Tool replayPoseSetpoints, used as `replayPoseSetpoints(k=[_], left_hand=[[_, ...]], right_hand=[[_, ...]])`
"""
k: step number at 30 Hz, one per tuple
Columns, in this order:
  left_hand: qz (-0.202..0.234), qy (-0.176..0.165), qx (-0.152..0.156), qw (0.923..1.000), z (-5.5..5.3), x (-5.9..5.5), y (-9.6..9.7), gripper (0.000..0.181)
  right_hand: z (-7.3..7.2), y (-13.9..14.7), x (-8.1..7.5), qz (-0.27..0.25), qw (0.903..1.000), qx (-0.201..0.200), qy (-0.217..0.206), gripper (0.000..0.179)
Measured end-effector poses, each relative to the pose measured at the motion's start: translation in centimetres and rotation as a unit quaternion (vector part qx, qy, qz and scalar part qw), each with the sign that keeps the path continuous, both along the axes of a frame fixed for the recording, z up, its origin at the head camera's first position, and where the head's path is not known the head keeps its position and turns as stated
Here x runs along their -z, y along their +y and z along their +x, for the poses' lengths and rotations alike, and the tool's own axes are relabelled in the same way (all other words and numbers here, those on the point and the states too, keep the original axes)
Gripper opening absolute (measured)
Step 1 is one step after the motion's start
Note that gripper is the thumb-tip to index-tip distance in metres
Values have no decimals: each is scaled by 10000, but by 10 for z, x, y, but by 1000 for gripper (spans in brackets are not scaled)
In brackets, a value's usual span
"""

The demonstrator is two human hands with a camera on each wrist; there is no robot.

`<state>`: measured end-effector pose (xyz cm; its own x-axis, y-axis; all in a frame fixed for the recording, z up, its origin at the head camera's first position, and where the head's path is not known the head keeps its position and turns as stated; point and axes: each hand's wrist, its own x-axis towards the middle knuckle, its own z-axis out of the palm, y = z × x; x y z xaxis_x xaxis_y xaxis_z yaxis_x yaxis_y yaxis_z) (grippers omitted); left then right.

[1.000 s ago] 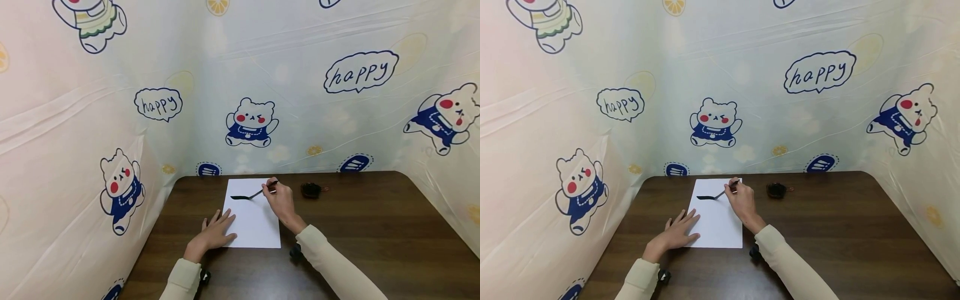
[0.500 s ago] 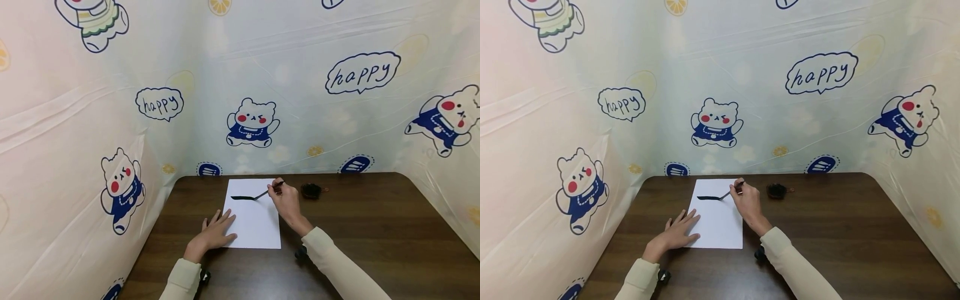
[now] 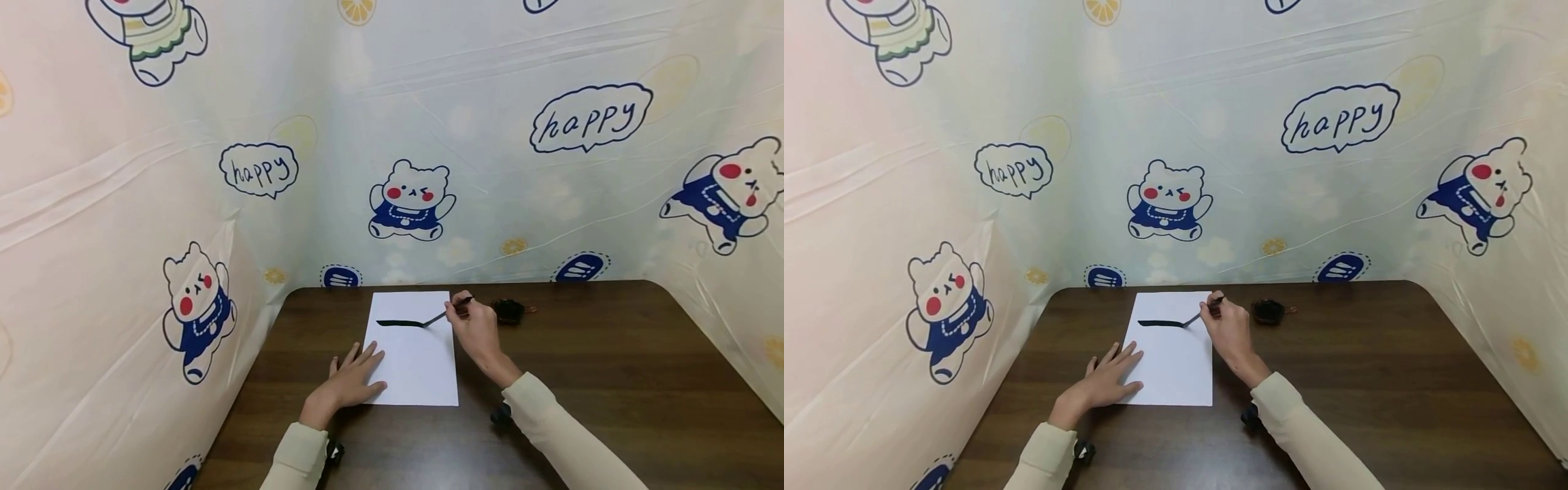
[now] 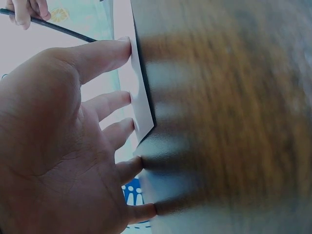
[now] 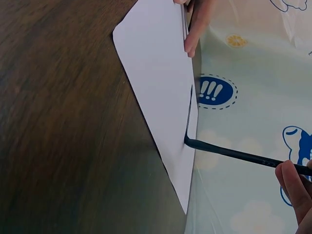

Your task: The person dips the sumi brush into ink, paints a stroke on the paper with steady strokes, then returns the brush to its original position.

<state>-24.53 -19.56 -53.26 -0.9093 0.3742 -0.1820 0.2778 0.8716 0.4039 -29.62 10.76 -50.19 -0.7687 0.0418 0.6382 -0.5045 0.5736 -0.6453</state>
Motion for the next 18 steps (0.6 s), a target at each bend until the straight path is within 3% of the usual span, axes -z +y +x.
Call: replayPoseSetpoints(k=[18], left_hand=[[-86, -21, -13, 10000, -1, -3, 0, 72]], right_hand=[[5, 16, -1, 173, 9998, 113, 76, 9]])
